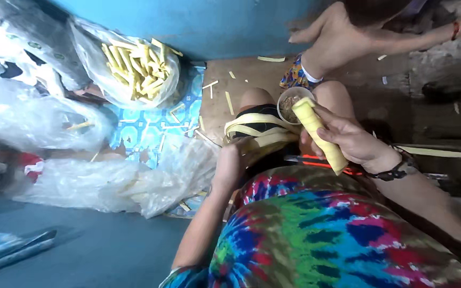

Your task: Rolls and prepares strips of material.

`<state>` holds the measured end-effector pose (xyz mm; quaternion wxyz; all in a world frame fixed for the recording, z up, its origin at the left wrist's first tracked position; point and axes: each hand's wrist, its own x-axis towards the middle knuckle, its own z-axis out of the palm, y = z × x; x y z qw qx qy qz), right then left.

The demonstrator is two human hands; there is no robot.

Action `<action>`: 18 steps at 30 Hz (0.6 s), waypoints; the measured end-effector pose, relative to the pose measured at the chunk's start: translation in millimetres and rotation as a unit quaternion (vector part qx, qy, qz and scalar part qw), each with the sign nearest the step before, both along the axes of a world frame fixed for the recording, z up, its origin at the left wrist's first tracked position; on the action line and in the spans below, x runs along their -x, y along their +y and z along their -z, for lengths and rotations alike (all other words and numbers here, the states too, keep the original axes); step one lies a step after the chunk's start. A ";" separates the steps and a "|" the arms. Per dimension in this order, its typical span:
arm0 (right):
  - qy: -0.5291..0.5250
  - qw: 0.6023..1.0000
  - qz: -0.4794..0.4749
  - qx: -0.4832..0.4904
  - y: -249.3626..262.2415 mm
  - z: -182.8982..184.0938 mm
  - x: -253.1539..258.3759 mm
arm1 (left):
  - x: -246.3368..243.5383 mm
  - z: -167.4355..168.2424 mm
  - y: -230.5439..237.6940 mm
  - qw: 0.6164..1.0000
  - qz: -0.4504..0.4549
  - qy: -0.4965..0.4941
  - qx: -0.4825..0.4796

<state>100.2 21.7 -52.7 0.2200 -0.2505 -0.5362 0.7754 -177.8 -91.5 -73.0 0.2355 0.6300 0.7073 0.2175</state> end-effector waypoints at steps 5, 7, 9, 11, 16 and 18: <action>0.131 0.984 -0.070 -0.103 4.2 -37.2 27.1 | -12.3 -52.9 -8.0 0.986 0.090 -0.043 -0.135; 0.153 0.968 -0.147 -0.133 5.6 -46.3 46.4 | -6.9 -69.3 -8.3 0.975 0.125 -0.062 -0.175; 0.150 0.953 -0.204 -0.164 10.3 -54.9 55.6 | 10.8 -87.1 -11.8 0.967 0.117 -0.085 -0.210; 0.143 0.954 -0.176 -0.196 19.0 -66.8 46.2 | 36.7 -94.9 -18.6 0.962 0.043 -0.103 -0.248; 0.171 0.974 -0.053 -0.137 37.0 -90.7 14.5 | 6.5 -67.4 -34.4 0.911 -0.021 -0.110 -0.396; 0.157 0.969 -0.076 -0.176 29.4 -95.2 18.7 | -40.6 -62.2 -27.9 0.914 0.154 -0.272 -0.259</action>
